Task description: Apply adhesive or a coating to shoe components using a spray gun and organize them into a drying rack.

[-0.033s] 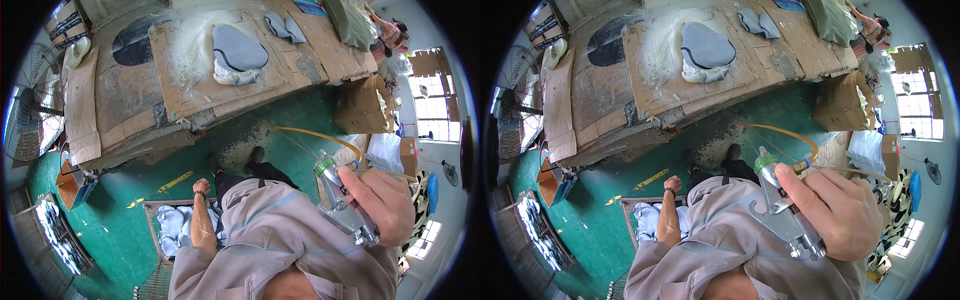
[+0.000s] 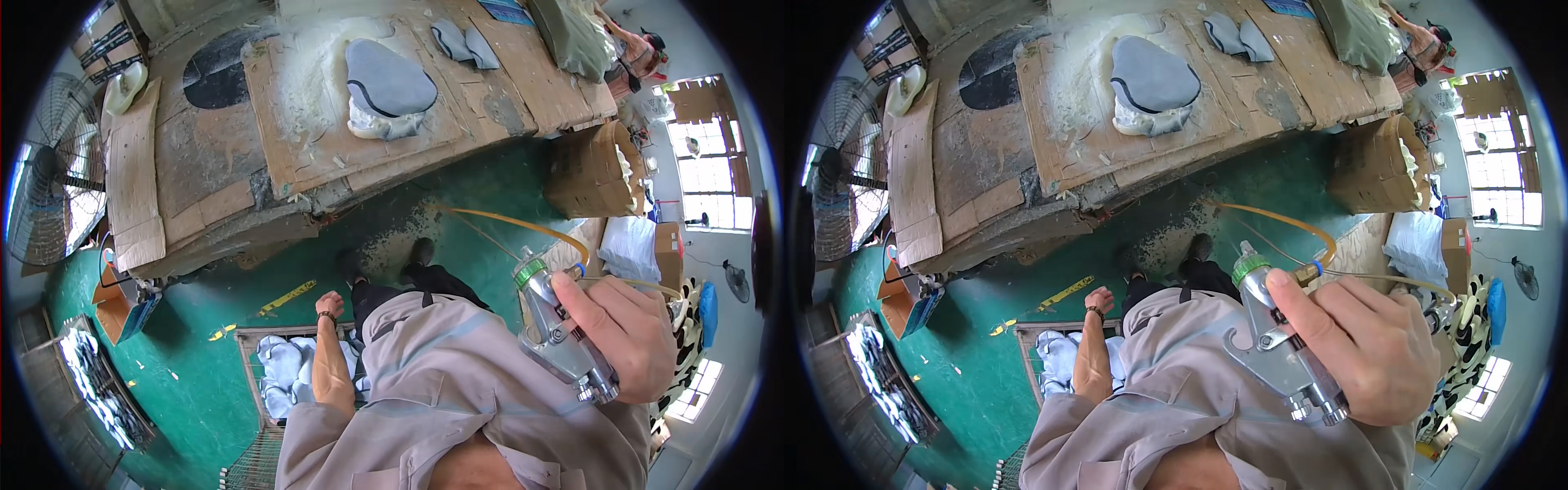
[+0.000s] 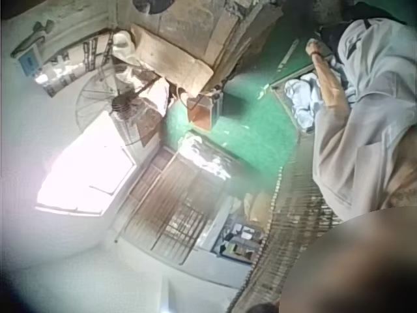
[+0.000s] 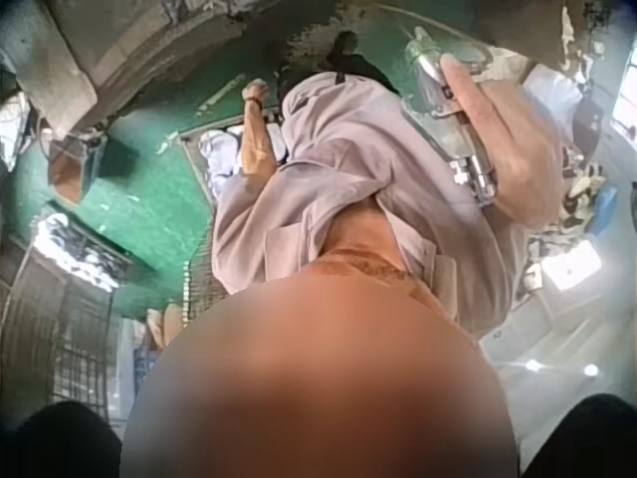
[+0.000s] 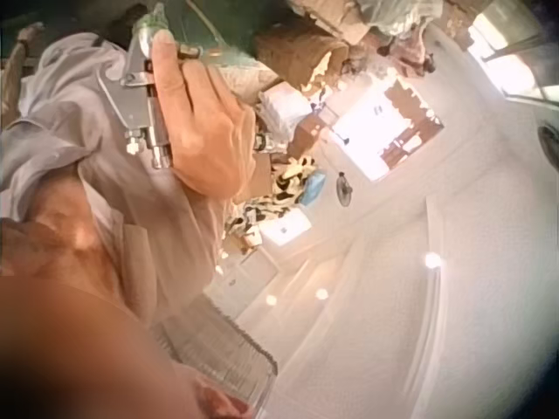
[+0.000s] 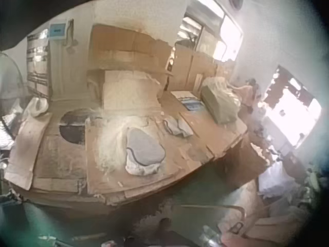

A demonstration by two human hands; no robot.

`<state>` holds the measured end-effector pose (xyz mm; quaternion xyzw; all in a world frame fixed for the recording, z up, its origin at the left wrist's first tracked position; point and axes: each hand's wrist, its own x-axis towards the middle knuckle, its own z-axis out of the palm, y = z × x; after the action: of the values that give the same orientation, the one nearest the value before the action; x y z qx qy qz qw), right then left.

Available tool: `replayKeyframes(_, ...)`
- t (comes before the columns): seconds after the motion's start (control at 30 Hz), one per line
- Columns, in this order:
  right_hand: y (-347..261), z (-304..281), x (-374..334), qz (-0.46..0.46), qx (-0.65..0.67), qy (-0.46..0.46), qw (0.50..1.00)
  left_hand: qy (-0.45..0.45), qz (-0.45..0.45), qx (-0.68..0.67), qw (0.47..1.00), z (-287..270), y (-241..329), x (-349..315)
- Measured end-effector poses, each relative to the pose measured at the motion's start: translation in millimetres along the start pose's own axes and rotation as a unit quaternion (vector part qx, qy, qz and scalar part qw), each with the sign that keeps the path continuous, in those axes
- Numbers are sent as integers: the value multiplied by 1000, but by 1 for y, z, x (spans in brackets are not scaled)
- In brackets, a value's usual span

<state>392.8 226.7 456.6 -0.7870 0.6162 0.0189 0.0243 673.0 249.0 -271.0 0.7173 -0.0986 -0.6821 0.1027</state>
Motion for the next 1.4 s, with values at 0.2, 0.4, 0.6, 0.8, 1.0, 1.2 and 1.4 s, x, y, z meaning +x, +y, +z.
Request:
replayKeyframes(0.2,35,8,-27,-6,47,-11,999,9,4,17,1000,10,10,-8)
replayKeyframes(0.4,94,24,-63,4,116,17,993,17,8,19,1000,30,11,-19)
replayKeyframes(0.6,175,40,-97,27,205,66,976,46,24,5,999,72,0,-48)
replayKeyframes(0.8,260,54,-124,-43,296,37,954,53,25,-3,998,117,-23,-68)
replayKeyframes(1.0,332,76,-146,-17,344,88,935,0,-9,-90,996,146,-37,-89)
replayKeyframes(1.2,387,76,-156,20,339,74,938,52,34,1,998,182,-50,-126)
replayKeyframes(1.4,401,70,-133,93,287,140,943,98,-14,73,992,193,-56,-132)
